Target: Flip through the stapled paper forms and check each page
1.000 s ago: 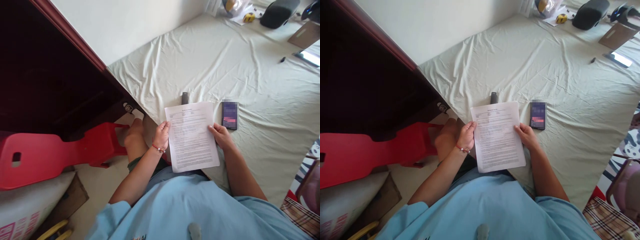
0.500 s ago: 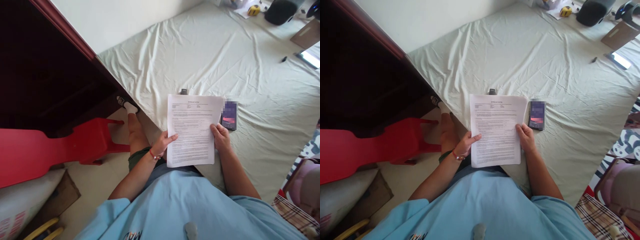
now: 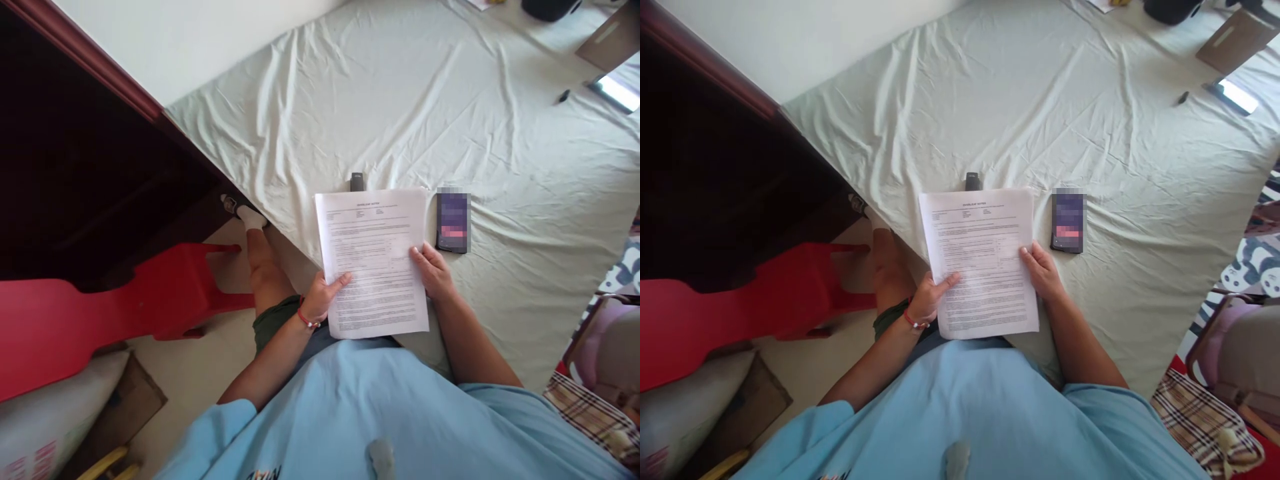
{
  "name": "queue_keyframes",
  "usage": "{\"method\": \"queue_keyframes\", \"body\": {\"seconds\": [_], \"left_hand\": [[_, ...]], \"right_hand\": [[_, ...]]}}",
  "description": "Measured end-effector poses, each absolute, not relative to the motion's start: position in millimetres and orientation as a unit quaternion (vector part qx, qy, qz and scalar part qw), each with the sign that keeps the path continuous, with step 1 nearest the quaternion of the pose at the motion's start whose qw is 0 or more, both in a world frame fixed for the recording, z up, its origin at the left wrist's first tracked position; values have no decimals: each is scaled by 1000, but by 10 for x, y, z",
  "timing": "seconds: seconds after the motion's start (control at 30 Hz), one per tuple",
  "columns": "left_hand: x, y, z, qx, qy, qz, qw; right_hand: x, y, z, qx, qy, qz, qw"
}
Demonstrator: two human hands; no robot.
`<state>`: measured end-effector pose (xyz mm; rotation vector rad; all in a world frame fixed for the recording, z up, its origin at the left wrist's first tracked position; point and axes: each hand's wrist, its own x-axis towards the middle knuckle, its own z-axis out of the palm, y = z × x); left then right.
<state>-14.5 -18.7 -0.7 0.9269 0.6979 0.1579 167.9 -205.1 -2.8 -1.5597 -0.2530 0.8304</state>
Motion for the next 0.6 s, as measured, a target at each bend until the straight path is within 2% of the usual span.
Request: {"method": "queue_keyframes", "body": {"seconds": [0.17, 0.47, 0.6], "left_hand": [[-169, -195, -62, 483, 328, 80, 808], [-174, -164, -187, 359, 366, 116, 851], [-177, -158, -212, 359, 367, 134, 848]], "right_hand": [[1691, -2032, -13, -683, -106, 367, 623], [1682, -2017, -36, -675, -104, 388, 619], [1675, -1993, -11, -686, -79, 342, 638]]}}
